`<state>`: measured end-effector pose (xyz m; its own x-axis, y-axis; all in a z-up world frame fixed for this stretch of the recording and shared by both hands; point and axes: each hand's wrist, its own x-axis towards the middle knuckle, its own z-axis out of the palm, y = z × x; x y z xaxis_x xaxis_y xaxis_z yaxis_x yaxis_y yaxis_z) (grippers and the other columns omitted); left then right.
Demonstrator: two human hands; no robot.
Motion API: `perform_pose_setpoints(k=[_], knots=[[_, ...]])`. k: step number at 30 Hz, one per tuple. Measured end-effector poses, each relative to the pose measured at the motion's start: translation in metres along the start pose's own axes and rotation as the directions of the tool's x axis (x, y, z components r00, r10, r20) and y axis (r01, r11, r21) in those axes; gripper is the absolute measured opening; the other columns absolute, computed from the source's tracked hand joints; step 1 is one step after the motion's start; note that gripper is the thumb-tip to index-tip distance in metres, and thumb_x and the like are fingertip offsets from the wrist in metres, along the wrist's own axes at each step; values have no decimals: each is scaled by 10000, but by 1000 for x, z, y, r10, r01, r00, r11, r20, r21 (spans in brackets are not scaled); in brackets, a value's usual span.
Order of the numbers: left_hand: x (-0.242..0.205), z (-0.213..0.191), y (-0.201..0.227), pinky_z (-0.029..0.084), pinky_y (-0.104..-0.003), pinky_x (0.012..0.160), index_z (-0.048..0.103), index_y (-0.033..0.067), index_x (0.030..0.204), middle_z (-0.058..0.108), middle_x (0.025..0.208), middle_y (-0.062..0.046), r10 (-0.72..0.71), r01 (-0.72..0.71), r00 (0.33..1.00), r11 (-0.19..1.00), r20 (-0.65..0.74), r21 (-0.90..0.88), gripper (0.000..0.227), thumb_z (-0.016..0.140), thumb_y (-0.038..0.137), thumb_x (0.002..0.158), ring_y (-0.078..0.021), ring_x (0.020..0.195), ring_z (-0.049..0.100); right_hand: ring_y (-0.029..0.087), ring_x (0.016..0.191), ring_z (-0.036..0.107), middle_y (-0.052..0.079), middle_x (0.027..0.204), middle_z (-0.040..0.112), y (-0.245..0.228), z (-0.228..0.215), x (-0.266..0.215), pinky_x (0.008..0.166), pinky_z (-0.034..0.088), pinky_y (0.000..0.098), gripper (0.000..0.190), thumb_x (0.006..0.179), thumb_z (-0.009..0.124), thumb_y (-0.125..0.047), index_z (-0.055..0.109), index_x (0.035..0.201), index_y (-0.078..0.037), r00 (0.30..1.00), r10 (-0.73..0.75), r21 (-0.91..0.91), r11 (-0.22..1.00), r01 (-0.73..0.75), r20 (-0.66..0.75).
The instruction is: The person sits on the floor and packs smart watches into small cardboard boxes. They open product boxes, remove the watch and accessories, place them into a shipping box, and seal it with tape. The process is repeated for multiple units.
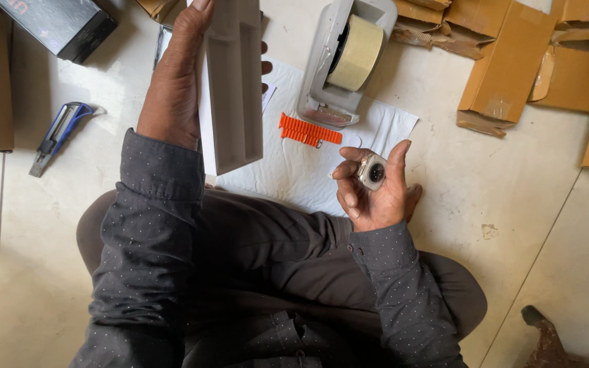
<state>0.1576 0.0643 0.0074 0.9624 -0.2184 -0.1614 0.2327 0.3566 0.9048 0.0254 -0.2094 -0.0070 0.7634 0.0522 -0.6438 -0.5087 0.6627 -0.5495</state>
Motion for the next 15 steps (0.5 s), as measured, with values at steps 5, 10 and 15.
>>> perform_pose_setpoints(k=[5,10,15], knots=[[-1,7,0,685,-507,869,480,-48,1480,678,1213,-289,-58,59,998,995,10,-80,957,652,689,895,-367,1031,765,130,414,384,19,531,453,1,-9,0,374,339,273,727,1053,367,-689,640,974,-20,981,-128,138,985,108,147],[0,11,2,672,-484,812,462,-27,1462,686,1163,-268,-117,117,993,992,-12,-49,927,643,689,902,-355,981,778,132,412,357,32,535,437,0,-17,2,374,317,273,631,1124,316,-582,590,913,-54,940,-178,276,956,95,292],[2,18,-2,687,-481,802,453,32,1440,696,1162,-255,-161,162,986,987,46,-19,876,568,688,870,-347,946,787,110,459,345,89,736,553,-4,-17,3,393,293,240,609,1147,329,-547,647,1069,-34,906,-186,305,950,67,381]])
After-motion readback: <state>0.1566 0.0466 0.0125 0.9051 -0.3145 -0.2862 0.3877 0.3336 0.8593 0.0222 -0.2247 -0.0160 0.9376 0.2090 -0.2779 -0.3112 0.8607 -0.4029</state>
